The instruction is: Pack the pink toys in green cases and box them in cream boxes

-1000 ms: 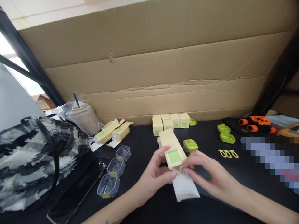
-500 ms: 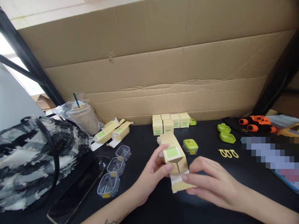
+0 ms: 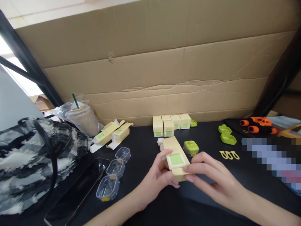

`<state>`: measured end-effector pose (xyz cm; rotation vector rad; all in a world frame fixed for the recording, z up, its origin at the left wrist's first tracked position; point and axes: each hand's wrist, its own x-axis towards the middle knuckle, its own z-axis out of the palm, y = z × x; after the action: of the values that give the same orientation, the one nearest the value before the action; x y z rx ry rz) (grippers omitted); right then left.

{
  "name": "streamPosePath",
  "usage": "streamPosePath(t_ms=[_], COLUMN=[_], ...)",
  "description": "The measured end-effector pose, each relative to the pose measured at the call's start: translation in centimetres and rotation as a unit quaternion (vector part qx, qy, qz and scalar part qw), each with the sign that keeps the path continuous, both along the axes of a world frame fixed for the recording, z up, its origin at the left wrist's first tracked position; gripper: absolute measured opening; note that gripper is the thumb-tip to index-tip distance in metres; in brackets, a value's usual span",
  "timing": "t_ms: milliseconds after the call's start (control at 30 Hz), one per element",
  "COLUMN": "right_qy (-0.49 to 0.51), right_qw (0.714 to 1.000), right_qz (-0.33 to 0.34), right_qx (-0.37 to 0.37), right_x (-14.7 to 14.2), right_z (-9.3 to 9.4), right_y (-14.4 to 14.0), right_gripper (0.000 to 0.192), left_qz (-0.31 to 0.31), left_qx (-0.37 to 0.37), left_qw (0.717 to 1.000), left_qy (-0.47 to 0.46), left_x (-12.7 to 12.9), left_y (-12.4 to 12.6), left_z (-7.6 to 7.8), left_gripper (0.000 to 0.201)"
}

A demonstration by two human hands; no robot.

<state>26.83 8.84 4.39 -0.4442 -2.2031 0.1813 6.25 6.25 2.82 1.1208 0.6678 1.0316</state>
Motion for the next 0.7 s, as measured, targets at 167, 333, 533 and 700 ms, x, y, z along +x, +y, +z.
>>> streamPosePath(t_ms=[167,333,533,700], right_qy=[-0.01,0.027,0.037,-0.038], right_qw=[0.999,0.993,0.989,0.998], right_qz=[0.005,-0.014,-0.011,0.041], right_qx=[-0.049,-0.116,-0.14,0.007], right_x=[-0.1,-0.4,-0.5,0.0], right_z=[-0.4,-0.9,-1.8,-1.0], right_y=[-0.2,-0.2,-0.2,0.4], right_gripper=[0.013,0.018,0.01,0.009], left_qz=[-0.012,-0.016,0.02,0.018], left_qx=[0.028,0.051,0.062,0.085], left_qw=[1.0,0.998,0.997,0.996], left_qy=[0.009,0.021,0.047,0.019], left_x=[-0.1,0.0,0.3,0.1], left_y=[0.1,0.1,0.1,0.0], left_z=[-0.4,-0.7,-1.1,-1.4], left_gripper=[0.062,0.052,0.04,0.083])
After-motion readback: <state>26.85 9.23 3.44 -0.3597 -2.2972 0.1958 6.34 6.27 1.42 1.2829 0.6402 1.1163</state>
